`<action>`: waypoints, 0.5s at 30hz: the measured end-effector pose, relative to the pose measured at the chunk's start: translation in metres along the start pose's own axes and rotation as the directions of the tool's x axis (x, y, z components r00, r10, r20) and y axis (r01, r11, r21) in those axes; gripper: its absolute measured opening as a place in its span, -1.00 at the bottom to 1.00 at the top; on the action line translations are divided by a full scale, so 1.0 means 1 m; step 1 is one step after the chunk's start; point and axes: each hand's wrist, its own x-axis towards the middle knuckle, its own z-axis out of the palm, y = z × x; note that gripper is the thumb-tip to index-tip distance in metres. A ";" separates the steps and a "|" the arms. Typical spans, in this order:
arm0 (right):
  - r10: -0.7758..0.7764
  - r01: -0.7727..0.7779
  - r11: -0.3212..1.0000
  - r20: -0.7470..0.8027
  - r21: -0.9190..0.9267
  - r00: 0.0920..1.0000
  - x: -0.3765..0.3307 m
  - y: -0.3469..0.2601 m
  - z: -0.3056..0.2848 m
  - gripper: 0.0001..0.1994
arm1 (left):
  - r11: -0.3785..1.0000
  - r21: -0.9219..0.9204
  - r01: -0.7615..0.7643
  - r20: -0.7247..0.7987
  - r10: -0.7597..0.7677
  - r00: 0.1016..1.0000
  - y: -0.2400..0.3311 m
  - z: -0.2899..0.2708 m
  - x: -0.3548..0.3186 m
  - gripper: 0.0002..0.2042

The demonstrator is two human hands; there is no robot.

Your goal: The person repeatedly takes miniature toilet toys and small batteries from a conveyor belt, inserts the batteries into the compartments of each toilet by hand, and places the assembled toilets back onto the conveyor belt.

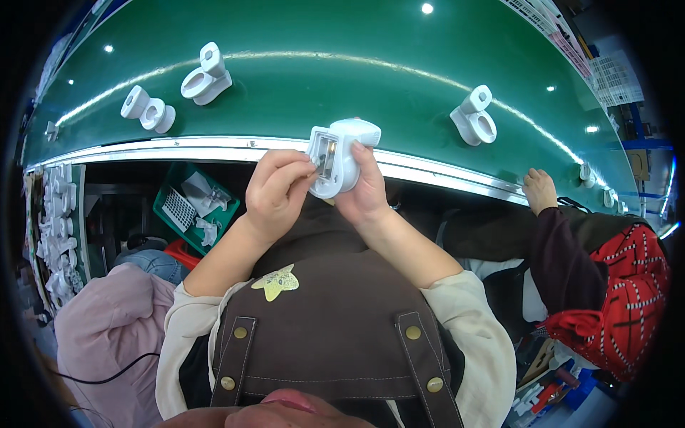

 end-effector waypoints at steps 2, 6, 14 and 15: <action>0.016 -0.016 1.000 -0.007 0.001 1.000 0.000 -0.001 0.000 -0.55 | 0.999 -0.019 0.049 0.005 -0.049 0.999 0.000 -0.001 0.000 -0.70; 0.086 -0.087 0.995 0.024 0.054 0.996 0.002 -0.001 -0.008 -0.55 | 0.987 -0.078 0.141 0.062 -0.136 0.989 0.004 -0.004 0.001 -0.72; 0.060 -0.060 0.998 0.012 -0.005 0.998 -0.005 0.003 -0.009 -0.57 | 0.999 -0.017 -0.041 0.161 0.043 0.986 0.002 -0.008 -0.002 -0.79; 0.057 -0.057 0.998 0.010 -0.004 0.998 -0.006 0.003 -0.009 -0.57 | 1.000 0.019 0.005 0.168 -0.008 0.986 0.003 -0.009 -0.003 -0.70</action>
